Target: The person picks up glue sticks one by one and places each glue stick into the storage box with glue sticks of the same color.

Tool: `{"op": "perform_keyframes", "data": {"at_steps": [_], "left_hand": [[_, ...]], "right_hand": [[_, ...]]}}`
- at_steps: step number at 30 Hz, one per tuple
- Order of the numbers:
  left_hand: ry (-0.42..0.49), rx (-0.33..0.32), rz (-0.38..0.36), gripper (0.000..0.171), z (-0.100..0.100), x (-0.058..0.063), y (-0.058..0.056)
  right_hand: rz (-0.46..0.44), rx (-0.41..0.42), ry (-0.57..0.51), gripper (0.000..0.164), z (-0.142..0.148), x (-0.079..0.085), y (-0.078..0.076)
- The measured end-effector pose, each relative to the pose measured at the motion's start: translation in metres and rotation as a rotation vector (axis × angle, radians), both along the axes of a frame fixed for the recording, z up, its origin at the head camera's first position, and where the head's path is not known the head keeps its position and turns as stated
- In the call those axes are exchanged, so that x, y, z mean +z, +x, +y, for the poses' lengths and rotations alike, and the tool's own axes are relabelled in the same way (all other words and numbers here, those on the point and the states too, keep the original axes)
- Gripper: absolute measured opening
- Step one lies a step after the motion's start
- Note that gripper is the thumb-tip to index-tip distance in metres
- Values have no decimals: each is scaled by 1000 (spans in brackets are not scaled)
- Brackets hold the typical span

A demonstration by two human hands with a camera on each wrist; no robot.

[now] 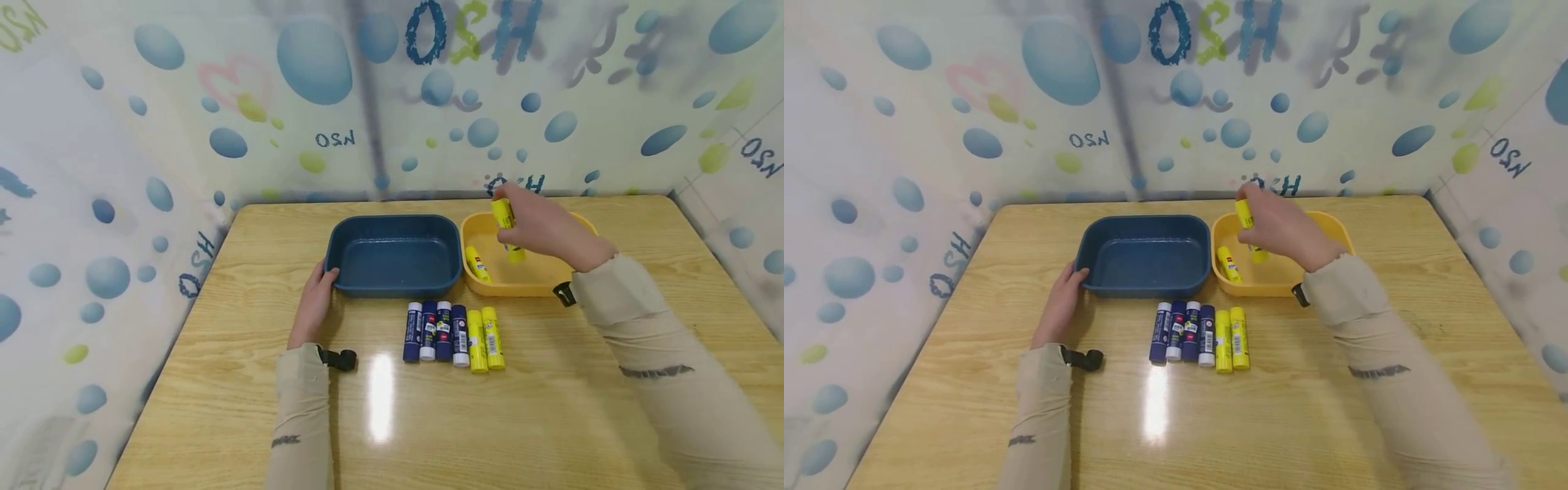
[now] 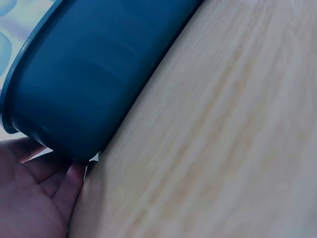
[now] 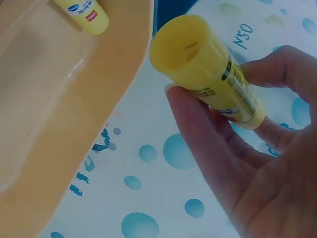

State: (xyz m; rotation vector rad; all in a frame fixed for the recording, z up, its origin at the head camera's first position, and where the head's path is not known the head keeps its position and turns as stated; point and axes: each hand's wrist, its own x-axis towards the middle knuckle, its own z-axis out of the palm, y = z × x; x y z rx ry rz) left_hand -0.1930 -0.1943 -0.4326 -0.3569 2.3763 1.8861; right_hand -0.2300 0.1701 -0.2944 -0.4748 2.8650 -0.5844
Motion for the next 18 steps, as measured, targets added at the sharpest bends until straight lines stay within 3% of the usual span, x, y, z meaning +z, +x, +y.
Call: {"op": "perform_keyframes", "data": {"at_steps": [8,12,18], "left_hand": [[0,-26,-1,49,8,26,14],[17,-29,-3,50,6,23,12],[18,-15,-6,49,0,5,3]], "right_hand": [[-78,48,67,53,-2,-4,-22],[-148,57,77,53,-2,-9,-31],[-306,65,60,53,0,-21,-42]]}}
